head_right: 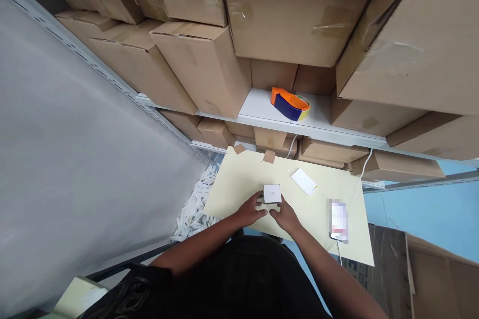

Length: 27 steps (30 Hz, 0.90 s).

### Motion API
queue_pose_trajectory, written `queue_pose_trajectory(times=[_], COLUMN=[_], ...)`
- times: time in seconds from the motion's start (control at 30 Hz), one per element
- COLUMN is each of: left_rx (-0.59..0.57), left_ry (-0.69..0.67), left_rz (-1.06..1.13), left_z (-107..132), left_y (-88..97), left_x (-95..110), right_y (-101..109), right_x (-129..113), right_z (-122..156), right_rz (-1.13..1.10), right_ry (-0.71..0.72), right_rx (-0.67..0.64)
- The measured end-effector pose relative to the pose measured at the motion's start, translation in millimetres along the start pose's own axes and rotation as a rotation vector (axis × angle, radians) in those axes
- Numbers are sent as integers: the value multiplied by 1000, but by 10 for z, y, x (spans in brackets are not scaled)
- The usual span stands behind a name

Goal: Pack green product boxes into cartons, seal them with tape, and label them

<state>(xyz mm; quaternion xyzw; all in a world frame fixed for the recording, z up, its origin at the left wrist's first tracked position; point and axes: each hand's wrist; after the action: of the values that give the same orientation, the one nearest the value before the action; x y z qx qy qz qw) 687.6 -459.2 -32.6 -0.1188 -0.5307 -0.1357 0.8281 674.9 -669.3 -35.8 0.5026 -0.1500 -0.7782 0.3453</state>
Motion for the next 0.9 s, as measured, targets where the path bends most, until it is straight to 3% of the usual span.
queue_pose_trajectory(times=[0.1,0.2,0.47,0.7,0.9], left_rx=[22,88,227,359,374], left_ry=[-36,-44,-51,-99,-122], left_rz=[49,-10,-133,-90,-14], left_z=[-28,-61,-349,-759,-966], left_y=[16,134,818,1389,1643], left_x=[-86,4,454,567,595], right_y=[-90,-167,-312,-434,-453], right_x=[4,-118,-848,-1450,-1709], right_z=[-111,-271,-984,-1585,-1806], right_rz=[47,50,-12,24,68], right_ry=[8,48,73,50,6], right_rx=[4,-5,-31,-44,-62])
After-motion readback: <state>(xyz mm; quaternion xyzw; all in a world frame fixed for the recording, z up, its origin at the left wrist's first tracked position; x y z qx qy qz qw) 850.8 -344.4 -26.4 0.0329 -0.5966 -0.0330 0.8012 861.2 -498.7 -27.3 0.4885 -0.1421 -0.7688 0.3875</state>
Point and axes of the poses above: each hand's wrist, its own z-axis away from the middle knuckle, its own y-axis out of the back of the hand, x = y × z, and after that the axes turned 9 degrees about z, right-handed
